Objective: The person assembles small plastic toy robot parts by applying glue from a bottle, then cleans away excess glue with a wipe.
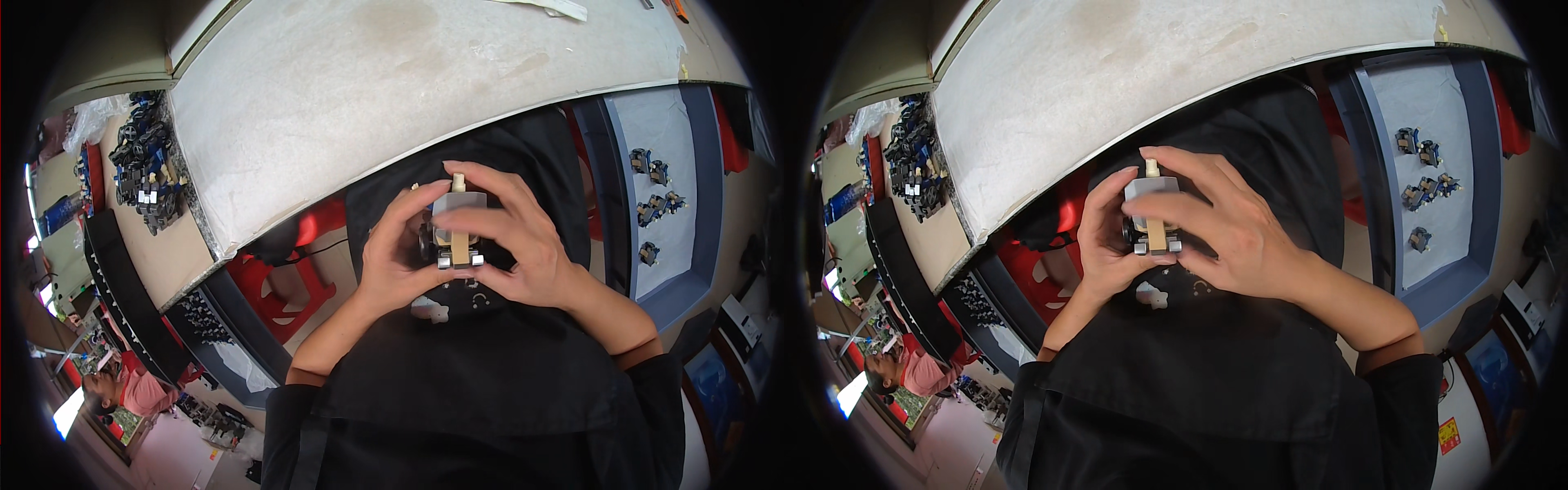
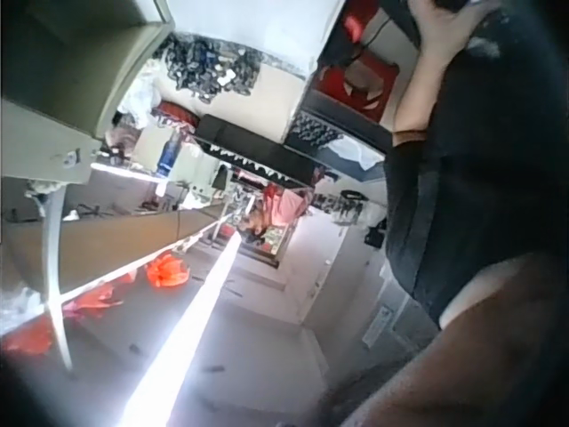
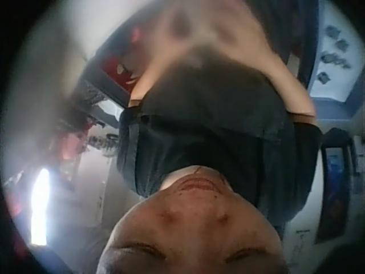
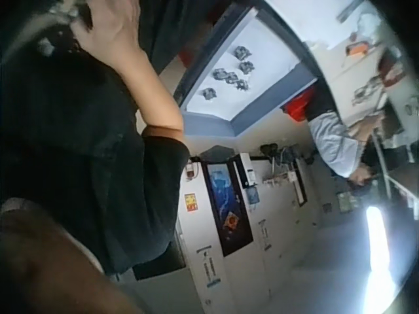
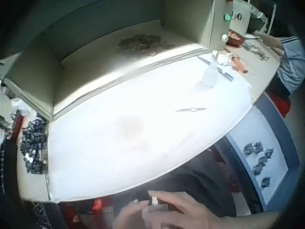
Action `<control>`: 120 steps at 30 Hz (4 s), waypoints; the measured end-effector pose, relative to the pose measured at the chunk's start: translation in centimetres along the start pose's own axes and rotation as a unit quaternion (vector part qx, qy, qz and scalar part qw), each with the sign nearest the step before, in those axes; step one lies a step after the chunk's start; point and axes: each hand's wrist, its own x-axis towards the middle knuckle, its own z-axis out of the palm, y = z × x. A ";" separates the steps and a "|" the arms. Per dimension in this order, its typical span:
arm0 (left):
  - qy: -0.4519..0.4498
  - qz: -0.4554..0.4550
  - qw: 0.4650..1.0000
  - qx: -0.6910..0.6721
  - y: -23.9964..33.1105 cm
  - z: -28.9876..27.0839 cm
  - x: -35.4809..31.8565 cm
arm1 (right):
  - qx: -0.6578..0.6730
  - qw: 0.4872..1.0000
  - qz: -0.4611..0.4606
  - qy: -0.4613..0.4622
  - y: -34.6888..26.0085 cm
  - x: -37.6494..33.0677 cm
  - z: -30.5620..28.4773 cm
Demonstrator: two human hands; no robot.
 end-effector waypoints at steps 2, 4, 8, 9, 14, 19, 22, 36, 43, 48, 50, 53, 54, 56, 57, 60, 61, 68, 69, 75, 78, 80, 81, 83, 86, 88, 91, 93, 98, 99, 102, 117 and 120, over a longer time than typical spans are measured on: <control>0.012 0.020 1.000 0.019 -0.2 0.4 0.1 | 0.012 1.000 0.005 0.014 0.1 -0.1 0.0; 0.024 0.038 0.998 0.039 -0.3 0.4 -0.1 | 0.029 0.999 -0.001 0.027 0.3 -0.1 0.1; -0.012 0.060 0.993 0.096 -0.7 0.0 -0.7 | 0.009 1.000 -0.015 0.019 0.3 0.1 -0.1; -0.011 0.060 0.994 0.091 -0.7 0.0 -0.8 | 0.009 1.000 -0.016 0.014 0.4 0.1 -0.1; -0.009 0.040 0.989 0.143 0.2 0.0 0.0 | 0.147 0.982 0.097 -0.067 0.1 -0.3 -2.0; -0.122 -0.003 0.978 0.170 0.9 -0.2 0.6 | 0.215 0.922 0.282 -0.158 0.7 -0.2 -3.4; -0.170 -0.019 0.972 0.160 0.5 -0.2 0.5 | 0.192 0.886 0.351 -0.232 0.8 0.4 -3.6; -0.191 -0.058 0.972 0.123 -0.7 0.4 0.0 | 0.116 0.891 0.367 -0.240 1.0 -0.2 -2.9; -0.215 -0.067 0.963 0.146 -0.3 0.7 0.6 | 0.152 0.885 0.381 -0.220 1.4 -1.0 -3.0; -0.219 -0.058 0.958 0.177 0.4 0.8 1.3 | 0.115 0.938 0.274 -0.180 2.2 -2.1 -2.8; -0.203 -0.061 0.963 0.165 0.9 0.6 1.5 | 0.125 0.953 0.223 -0.165 2.1 -1.5 -3.1; -0.205 -0.047 0.967 0.144 1.4 0.9 2.4 | 0.183 0.953 0.221 -0.100 0.7 -2.2 -4.9; -0.223 -0.035 0.964 0.143 1.8 0.9 2.8 | 0.172 0.955 0.225 -0.092 0.1 -2.8 -5.1; -0.265 -0.028 0.955 0.132 2.6 2.6 4.1 | 0.151 0.960 0.230 -0.055 -0.7 -4.2 -5.7; -0.286 -0.013 0.948 0.143 2.9 3.5 4.5 | 0.145 0.955 0.252 -0.063 -1.1 -4.7 -6.2; -0.339 -0.014 0.925 0.172 2.8 5.2 5.3 | 0.221 0.923 0.313 -0.030 -0.7 -6.8 -7.8; -0.321 -0.006 0.932 0.168 2.5 6.1 5.8 | 0.225 0.914 0.337 -0.008 -0.6 -7.5 -8.6; -0.196 -0.023 0.953 0.231 5.0 0.3 6.8 | -0.276 0.781 0.404 0.388 8.5 -15.6 -17.8; -0.183 -0.034 0.956 0.226 6.1 -1.4 6.2 | -0.383 0.776 0.359 0.350 11.4 -18.0 -18.1; -0.081 -0.063 0.957 0.272 10.8 -7.1 6.4 | -0.596 0.654 0.425 0.191 19.0 -28.2 -20.3; 0.127 -0.054 0.886 0.442 13.7 -12.1 3.5 | -0.580 0.695 0.391 0.163 19.3 -26.7 -21.2; 0.291 -0.104 0.759 0.573 14.2 -15.8 2.0 | -0.504 0.753 0.376 0.194 19.5 -25.5 -23.1; 0.289 -0.090 0.700 0.647 14.6 -17.3 1.1 | -0.448 0.767 0.402 0.220 18.0 -22.9 -23.4; 0.269 -0.081 0.643 0.712 14.6 -18.4 0.0 | -0.391 0.778 0.426 0.246 15.4 -18.4 -23.8; 0.242 -0.094 0.619 0.741 12.4 -18.7 -0.4 | -0.330 0.854 0.280 0.289 11.7 -12.3 -23.3; 0.276 -0.094 0.626 0.723 10.3 -18.9 0.1 | -0.282 0.890 0.191 0.302 8.6 -8.4 -21.6; 0.298 -0.033 0.676 0.673 9.2 -17.8 1.1 | -0.125 0.953 0.175 0.212 3.2 -3.5 -17.2; 0.306 0.013 0.701 0.644 8.1 -17.7 0.8 | -0.065 0.995 0.071 -0.017 -1.4 1.4 -11.5; 0.376 0.006 0.753 0.540 7.6 -19.7 -2.5 | -0.194 0.886 -0.177 0.383 -4.3 4.4 -16.5; 0.364 0.017 0.730 0.579 7.5 -19.8 -2.4 | -0.302 0.803 -0.169 0.485 -4.5 3.2 -19.8; 0.377 0.053 0.683 0.624 6.2 -21.1 -3.1 | -0.499 0.609 -0.118 0.605 -5.9 -0.7 -24.2; 0.254 0.176 0.848 0.431 3.5 -10.4 7.4 | -0.233 0.857 0.000 0.460 -4.3 -3.1 -22.1; 0.225 0.104 0.917 0.311 2.1 -6.0 11.3 | -0.117 0.933 0.085 0.330 1.2 0.1 -18.8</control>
